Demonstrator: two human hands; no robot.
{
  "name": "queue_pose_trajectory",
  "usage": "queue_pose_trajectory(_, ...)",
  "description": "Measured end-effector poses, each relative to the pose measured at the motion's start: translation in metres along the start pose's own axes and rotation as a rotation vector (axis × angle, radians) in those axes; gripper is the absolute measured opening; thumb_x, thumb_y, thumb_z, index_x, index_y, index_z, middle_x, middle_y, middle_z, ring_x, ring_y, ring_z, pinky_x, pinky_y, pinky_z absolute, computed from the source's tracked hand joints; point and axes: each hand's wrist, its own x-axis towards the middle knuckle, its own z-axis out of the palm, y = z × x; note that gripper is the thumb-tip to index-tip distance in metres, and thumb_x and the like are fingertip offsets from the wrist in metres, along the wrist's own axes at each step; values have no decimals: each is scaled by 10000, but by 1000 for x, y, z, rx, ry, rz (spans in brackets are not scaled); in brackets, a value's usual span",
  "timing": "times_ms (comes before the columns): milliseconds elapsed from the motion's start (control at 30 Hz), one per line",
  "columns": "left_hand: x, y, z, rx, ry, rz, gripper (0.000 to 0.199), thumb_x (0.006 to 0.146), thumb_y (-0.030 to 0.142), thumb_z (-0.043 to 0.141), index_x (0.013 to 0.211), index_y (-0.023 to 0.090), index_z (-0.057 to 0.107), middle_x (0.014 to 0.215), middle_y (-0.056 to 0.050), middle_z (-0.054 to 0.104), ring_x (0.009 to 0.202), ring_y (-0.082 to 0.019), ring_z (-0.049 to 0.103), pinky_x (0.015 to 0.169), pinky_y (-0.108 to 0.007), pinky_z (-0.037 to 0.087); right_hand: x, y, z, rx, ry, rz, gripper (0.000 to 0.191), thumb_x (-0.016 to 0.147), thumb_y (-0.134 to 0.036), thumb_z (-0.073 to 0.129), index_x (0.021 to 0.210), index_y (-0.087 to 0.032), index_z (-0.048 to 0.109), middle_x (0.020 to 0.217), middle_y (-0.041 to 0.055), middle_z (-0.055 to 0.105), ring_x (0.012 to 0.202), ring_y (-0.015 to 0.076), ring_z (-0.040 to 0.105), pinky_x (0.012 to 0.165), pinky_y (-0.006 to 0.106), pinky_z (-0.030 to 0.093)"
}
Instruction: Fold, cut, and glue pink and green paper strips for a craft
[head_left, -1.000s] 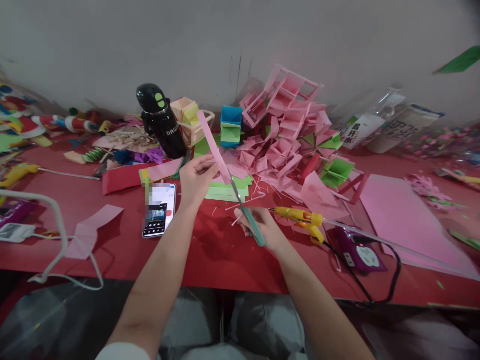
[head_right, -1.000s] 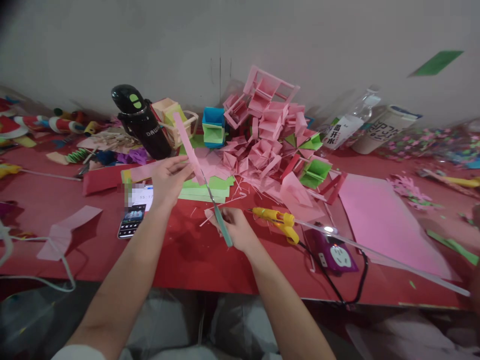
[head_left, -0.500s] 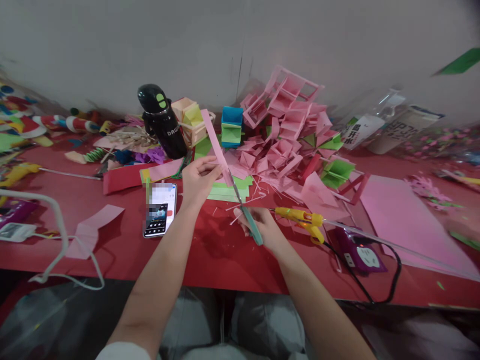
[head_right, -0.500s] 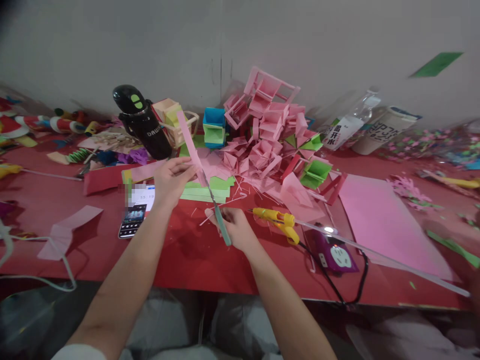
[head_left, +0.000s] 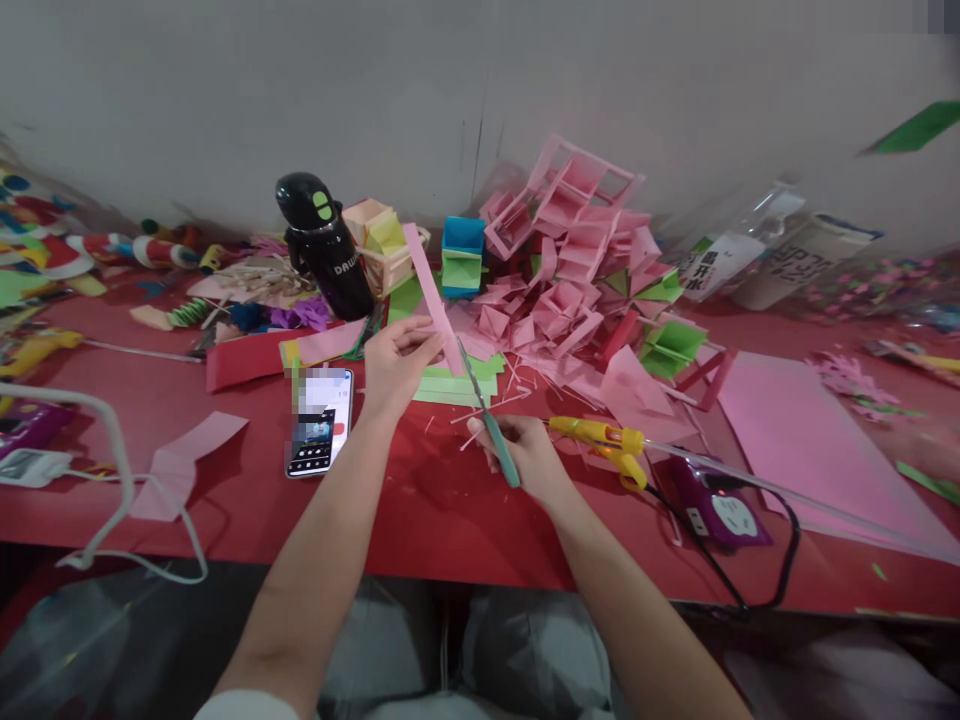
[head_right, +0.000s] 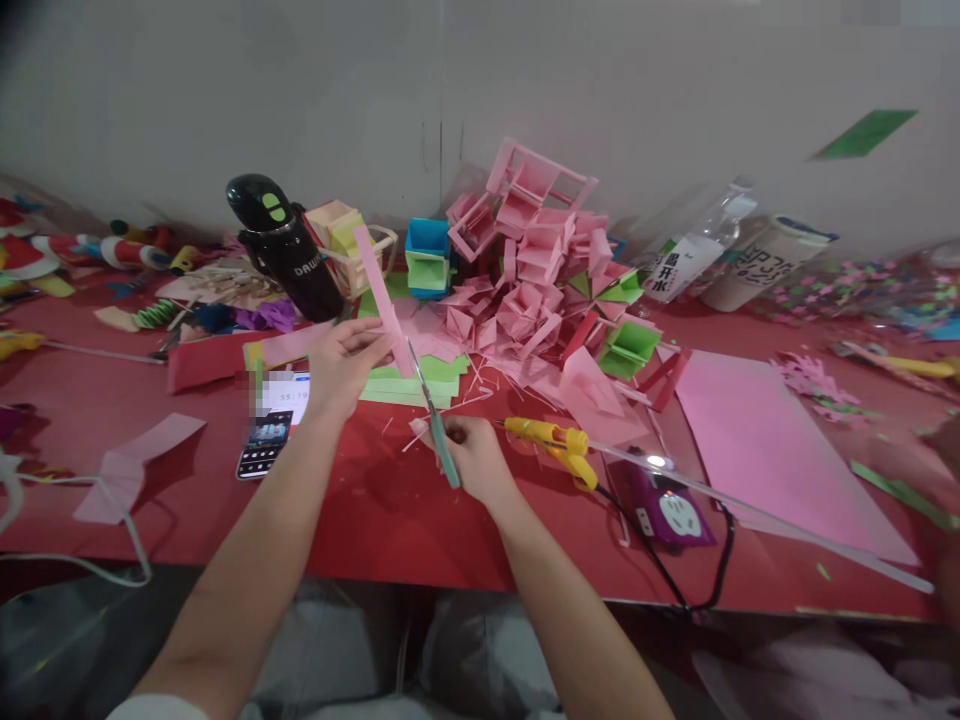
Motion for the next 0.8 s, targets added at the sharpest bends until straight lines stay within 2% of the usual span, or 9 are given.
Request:
queue_pose_trajectory(133,2,-1,-6,-155,-115,-128,273,699,240,824,948,202,722,816,-16,723,747,-143,705,745,-294,617,0,-2,-5,-71,105,-46,513,782,-642,721,587,-214,516,489,-16,530,451,143,497,467,279,356)
queue_pose_trajectory(233,2,1,-11,-324,-218,-258,245,731,201,785,967,223,724,841,-8,682,733,-115,675,723,-250,588,2,-12,-13,-349,238,-100,492,807,-618,703,600,-212,517,524,-12,515,499,141,459,492,281,309)
queue_pose_trajectory(300,-1,6,-14,-442,-271,-314,230,770,149,724,988,223,727,847,-11,647,664,-80,613,634,-198,542,8,-23,-18,-559,295,-118,439,839,-570,682,625,-211,544,556,1,534,533,150,461,522,285,307)
queue_pose_trajectory(400,-7,13,-15,-610,-328,-372,256,812,63,613,1009,183,722,832,-22,601,559,-46,487,471,-145,415,29,-43,-21,-797,291,-110,270,872,-440,651,745,-203,629,658,50,636,596,180,551,569,287,351)
queue_pose_trajectory(467,-9,15,-15,-714,-366,-406,263,853,42,561,1047,144,707,818,-24,580,539,-37,453,434,-130,367,51,-57,-22,-942,275,-77,177,883,-332,616,805,-183,670,748,100,693,675,209,628,599,284,384)
queue_pose_trajectory(533,-9,15,-16,-796,-397,-439,218,926,93,532,1081,106,686,791,-16,557,521,-30,438,426,-124,357,74,-68,-24,-1050,297,-36,145,865,-291,627,863,-167,702,847,143,724,777,254,676,643,298,421)
queue_pose_trajectory(633,-5,10,-17,-821,-391,-472,232,1009,233,500,1062,79,666,734,7,523,464,-26,390,389,-135,327,102,-78,-26,-1033,277,-91,113,829,-234,670,878,-144,719,889,173,735,847,296,691,708,334,466)
queue_pose_trajectory(733,0,5,-17,-758,-360,-461,217,1009,257,515,998,90,653,668,35,488,423,-23,355,360,-137,287,112,-79,-25,-980,228,-216,100,809,-153,661,887,-156,722,942,142,752,907,274,688,784,331,485)
queue_pose_trajectory(800,1,1,-17,-685,-342,-443,162,981,247,562,951,107,638,636,51,474,403,-20,336,347,-132,255,112,-77,-22,-935,212,-312,145,857,-156,596,923,-171,725,1017,110,755,969,241,681,839,309,489)
